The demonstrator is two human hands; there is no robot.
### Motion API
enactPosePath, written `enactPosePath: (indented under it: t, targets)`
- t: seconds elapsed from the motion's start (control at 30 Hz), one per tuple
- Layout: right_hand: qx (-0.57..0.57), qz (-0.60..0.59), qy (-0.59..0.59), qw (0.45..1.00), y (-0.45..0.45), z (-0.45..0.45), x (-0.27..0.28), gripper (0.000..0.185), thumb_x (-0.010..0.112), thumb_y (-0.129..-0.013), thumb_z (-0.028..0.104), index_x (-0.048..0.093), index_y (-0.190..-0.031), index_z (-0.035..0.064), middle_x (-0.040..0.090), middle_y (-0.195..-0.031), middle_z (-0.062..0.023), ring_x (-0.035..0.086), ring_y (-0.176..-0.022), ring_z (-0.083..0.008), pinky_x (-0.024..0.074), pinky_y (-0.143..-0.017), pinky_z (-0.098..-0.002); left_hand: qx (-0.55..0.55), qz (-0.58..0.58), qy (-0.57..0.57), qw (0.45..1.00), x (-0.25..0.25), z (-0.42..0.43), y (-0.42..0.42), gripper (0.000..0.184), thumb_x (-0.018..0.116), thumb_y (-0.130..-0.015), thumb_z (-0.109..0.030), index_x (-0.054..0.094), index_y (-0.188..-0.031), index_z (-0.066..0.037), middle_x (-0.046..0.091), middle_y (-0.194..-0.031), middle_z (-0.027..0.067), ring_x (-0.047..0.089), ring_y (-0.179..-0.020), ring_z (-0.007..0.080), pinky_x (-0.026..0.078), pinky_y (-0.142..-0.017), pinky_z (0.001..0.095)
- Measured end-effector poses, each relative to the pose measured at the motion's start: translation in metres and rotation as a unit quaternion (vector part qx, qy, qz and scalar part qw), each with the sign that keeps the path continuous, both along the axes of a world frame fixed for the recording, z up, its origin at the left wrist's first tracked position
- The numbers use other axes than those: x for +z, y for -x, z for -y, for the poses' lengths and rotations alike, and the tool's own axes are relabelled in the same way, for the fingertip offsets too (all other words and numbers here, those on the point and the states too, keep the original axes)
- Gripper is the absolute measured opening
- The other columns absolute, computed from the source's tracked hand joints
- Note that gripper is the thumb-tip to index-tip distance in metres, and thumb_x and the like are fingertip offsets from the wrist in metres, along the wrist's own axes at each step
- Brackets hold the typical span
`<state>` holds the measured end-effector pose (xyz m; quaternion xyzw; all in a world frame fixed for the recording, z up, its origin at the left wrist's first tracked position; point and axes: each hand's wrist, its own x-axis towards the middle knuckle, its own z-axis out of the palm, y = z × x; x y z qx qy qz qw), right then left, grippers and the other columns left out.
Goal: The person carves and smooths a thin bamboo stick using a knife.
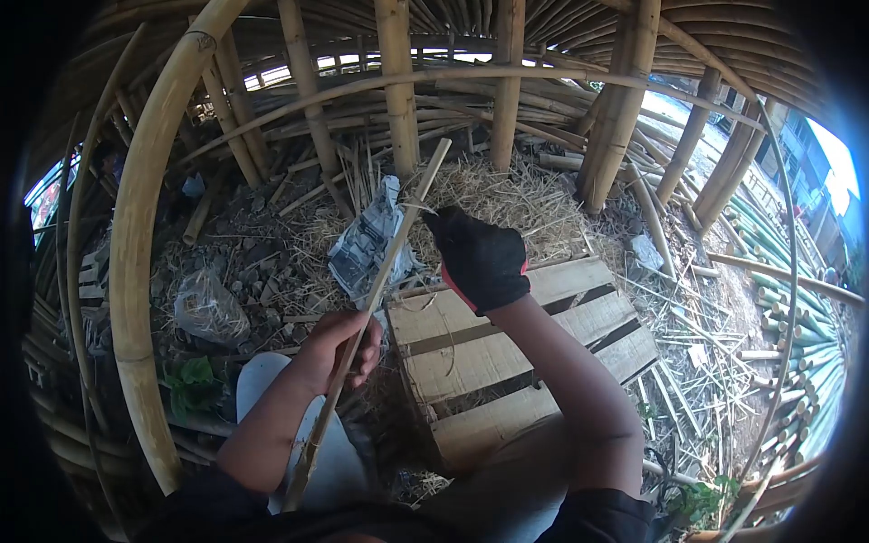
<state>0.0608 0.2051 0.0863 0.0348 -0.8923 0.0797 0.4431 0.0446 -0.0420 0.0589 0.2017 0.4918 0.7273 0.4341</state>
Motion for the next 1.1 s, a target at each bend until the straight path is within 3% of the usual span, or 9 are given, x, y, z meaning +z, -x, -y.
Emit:
enactPosePath:
  t: [0.07,0.17,0.37,0.43,0.57,0.63,0.77,0.97,1.1]
  targets:
    - [0.019,-0.009,-0.072,0.997,0.002,-0.006,0.005,0.009,0.064,-0.09,0.021,0.067,-0.097,0.0173,0.065,-0.075,-0.0047,0.064,-0.061,-0.0246,0.0494,-0.05,-0.0362,-0.005,0.015,-0.01,1.0,0.002,-0.01,0.015,0.042,0.038,-0.104,-0.043,0.055,-0.101,-0.004,0.044,-0.058,-0.0016,0.045,-0.042,0.0073,0.037,-0.036,0.0225]
    - [-0.088,0.013,-0.101,0.991,-0.001,0.003,0.01,0.012,0.063,-0.089,0.02,0.068,-0.1,0.018,0.066,-0.081,-0.0038,0.065,-0.064,-0.0238,0.0506,-0.052,-0.0349,-0.018,-0.029,-0.018,0.999,-0.001,-0.028,0.031,0.04,0.041,-0.103,-0.044,0.055,-0.099,-0.007,0.045,-0.057,-0.0027,0.044,-0.04,0.0075,0.036,-0.037,0.0228]
    - [-0.017,-0.025,-0.051,0.998,0.008,-0.017,0.001,0.015,0.062,-0.09,0.017,0.068,-0.103,0.017,0.066,-0.087,-0.004,0.066,-0.067,-0.0246,0.0522,-0.056,-0.0357,-0.043,0.082,-0.05,0.994,-0.013,-0.042,0.039,0.033,0.043,-0.102,-0.043,0.051,-0.092,-0.013,0.039,-0.055,-0.0042,0.036,-0.038,0.0053,0.03,-0.036,0.021]
    - [0.016,0.052,-0.054,0.997,0.005,-0.013,0.0,0.013,0.063,-0.089,0.019,0.068,-0.101,0.0165,0.066,-0.083,-0.0051,0.066,-0.066,-0.0254,0.0518,-0.056,-0.0369,-0.055,0.107,-0.076,0.99,-0.019,-0.042,0.047,0.035,0.046,-0.101,-0.045,0.051,-0.098,-0.01,0.035,-0.055,-0.0052,0.032,-0.038,0.0044,0.026,-0.035,0.0209]
    - [0.124,0.24,-0.104,0.957,0.0,0.002,0.009,0.013,0.067,-0.087,0.025,0.069,-0.096,0.0153,0.065,-0.073,-0.0073,0.065,-0.062,-0.0278,0.0506,-0.055,-0.0385,0.006,-0.003,-0.04,0.999,-0.017,-0.035,0.066,0.041,0.058,-0.097,-0.041,0.05,-0.11,-0.002,0.034,-0.055,-0.0052,0.031,-0.039,0.0029,0.026,-0.035,0.0193]
    - [0.165,0.263,-0.046,0.949,0.003,0.006,-0.001,0.015,0.068,-0.086,0.028,0.069,-0.092,0.0144,0.065,-0.071,-0.0078,0.064,-0.06,-0.0286,0.0498,-0.054,-0.0388,0.009,-0.014,-0.054,0.998,-0.023,-0.034,0.071,0.044,0.059,-0.096,-0.042,0.05,-0.111,-0.002,0.035,-0.055,-0.0053,0.031,-0.039,0.0025,0.026,-0.035,0.0191]
    - [0.159,0.259,-0.054,0.951,0.005,0.019,-0.002,0.018,0.07,-0.084,0.032,0.072,-0.085,0.0144,0.065,-0.069,-0.0066,0.064,-0.058,-0.028,0.049,-0.052,-0.038,0.023,-0.025,-0.056,0.998,-0.025,-0.031,0.073,0.047,0.062,-0.094,-0.042,0.049,-0.113,0.0,0.038,-0.056,-0.0056,0.033,-0.038,0.0018,0.025,-0.035,0.0187]
    - [0.138,0.269,-0.126,0.945,0.005,0.02,-0.006,0.013,0.068,-0.082,0.03,0.07,-0.084,0.0176,0.062,-0.067,-0.0028,0.064,-0.058,-0.0249,0.0481,-0.05,-0.0365,0.015,-0.057,-0.097,0.994,-0.031,-0.02,0.074,0.034,0.064,-0.095,-0.031,0.052,-0.109,-0.003,0.045,-0.061,-0.0054,0.039,-0.042,0.0005,0.029,-0.039,0.0183]
    - [0.131,0.262,-0.166,0.941,0.004,0.021,-0.002,0.009,0.067,-0.08,0.026,0.069,-0.085,0.0196,0.062,-0.07,-0.0011,0.064,-0.06,-0.0237,0.0485,-0.05,-0.0357,0.064,-0.106,-0.016,0.992,-0.021,-0.02,0.071,0.026,0.065,-0.094,-0.023,0.053,-0.107,-0.004,0.049,-0.062,-0.0036,0.041,-0.041,0.0015,0.031,-0.038,0.0185]
